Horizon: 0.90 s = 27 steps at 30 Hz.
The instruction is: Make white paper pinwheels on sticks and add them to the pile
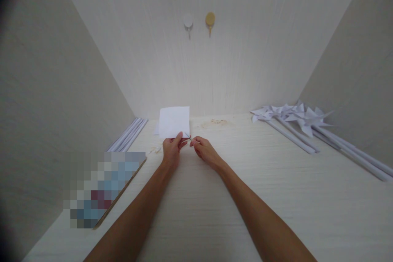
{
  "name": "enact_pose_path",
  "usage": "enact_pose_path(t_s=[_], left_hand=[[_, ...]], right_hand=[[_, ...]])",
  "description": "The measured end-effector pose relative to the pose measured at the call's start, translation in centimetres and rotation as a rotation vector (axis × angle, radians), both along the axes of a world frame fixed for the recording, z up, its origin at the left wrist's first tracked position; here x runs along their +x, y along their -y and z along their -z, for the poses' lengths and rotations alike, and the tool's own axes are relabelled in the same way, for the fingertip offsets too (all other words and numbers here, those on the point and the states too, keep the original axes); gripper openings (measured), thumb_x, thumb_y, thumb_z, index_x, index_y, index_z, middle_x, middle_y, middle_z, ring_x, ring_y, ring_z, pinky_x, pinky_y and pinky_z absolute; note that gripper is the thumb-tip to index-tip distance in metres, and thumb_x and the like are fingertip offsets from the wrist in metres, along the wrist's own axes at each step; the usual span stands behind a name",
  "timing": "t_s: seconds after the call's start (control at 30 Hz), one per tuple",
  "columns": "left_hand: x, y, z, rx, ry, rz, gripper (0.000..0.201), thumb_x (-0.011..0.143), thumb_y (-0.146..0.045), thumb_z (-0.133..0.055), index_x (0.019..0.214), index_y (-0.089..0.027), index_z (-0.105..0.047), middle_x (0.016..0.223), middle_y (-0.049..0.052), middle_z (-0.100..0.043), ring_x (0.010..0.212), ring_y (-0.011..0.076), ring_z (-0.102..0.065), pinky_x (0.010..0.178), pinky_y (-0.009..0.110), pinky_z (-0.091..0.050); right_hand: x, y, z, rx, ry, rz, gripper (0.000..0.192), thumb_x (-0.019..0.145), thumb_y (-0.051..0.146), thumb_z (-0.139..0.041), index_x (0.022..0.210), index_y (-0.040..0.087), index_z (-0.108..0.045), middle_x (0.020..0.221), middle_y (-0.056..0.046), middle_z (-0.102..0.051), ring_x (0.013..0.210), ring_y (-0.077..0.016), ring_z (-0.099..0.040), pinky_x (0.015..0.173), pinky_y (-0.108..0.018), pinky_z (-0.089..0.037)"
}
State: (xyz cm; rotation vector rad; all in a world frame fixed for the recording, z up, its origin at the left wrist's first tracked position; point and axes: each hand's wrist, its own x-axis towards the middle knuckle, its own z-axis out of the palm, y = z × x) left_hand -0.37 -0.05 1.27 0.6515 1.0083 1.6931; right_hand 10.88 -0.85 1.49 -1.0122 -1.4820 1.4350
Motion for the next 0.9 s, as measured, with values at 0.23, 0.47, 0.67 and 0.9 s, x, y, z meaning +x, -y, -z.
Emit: enact_pose_path(t_s=[0.23, 0.47, 0.67, 0.9], left_hand=[[-0.23, -0.06, -0.39, -0.007, 0.134, -0.080, 0.010, 0.062, -0.013, -0.063, 0.070, -0.009, -0.058, 0.060, 0.001, -0.062, 0.047, 0.0066, -0.056, 0.047, 0.017, -0.046], [-0.38, -0.22, -0.09, -0.026, 0.111, -0.098, 0.008, 0.064, -0.013, -0.063, 0.067, -0.008, -0.057, 0.057, 0.000, -0.060, 0.046, 0.0057, -0.054, 0.051, 0.019, -0.048], [-0.27, -0.22, 0.05, -0.029, 0.084, -0.088, 0.013, 0.061, -0.016, -0.066, 0.068, -0.007, -0.059, 0.056, 0.000, -0.060, 0.046, 0.0070, -0.055, 0.051, 0.020, -0.048], [-0.19, -0.22, 0.17, -0.024, 0.071, -0.088, 0.018, 0.057, -0.019, -0.069, 0.067, -0.007, -0.059, 0.056, 0.001, -0.060, 0.047, 0.0069, -0.056, 0.050, 0.019, -0.048]], right_hand=[[-0.05, 0.02, -0.05, -0.009, 0.035, 0.017, 0.015, 0.078, 0.022, -0.039, 0.065, 0.017, -0.045, 0.036, 0.011, -0.027, 0.032, -0.0040, -0.020, 0.033, -0.017, -0.013], [0.07, -0.08, 0.13, -0.024, 0.010, 0.002, 0.016, 0.078, 0.024, -0.039, 0.065, 0.017, -0.045, 0.035, 0.011, -0.027, 0.031, -0.0036, -0.019, 0.032, -0.017, -0.011], [0.13, -0.20, 0.33, -0.036, -0.039, -0.008, 0.015, 0.077, 0.026, -0.040, 0.068, 0.017, -0.047, 0.036, 0.011, -0.027, 0.030, -0.0034, -0.018, 0.032, -0.017, -0.010], [0.11, -0.27, 0.39, -0.034, -0.038, 0.005, 0.014, 0.076, 0.027, -0.041, 0.067, 0.017, -0.047, 0.035, 0.011, -0.027, 0.030, -0.0036, -0.018, 0.031, -0.018, -0.010]])
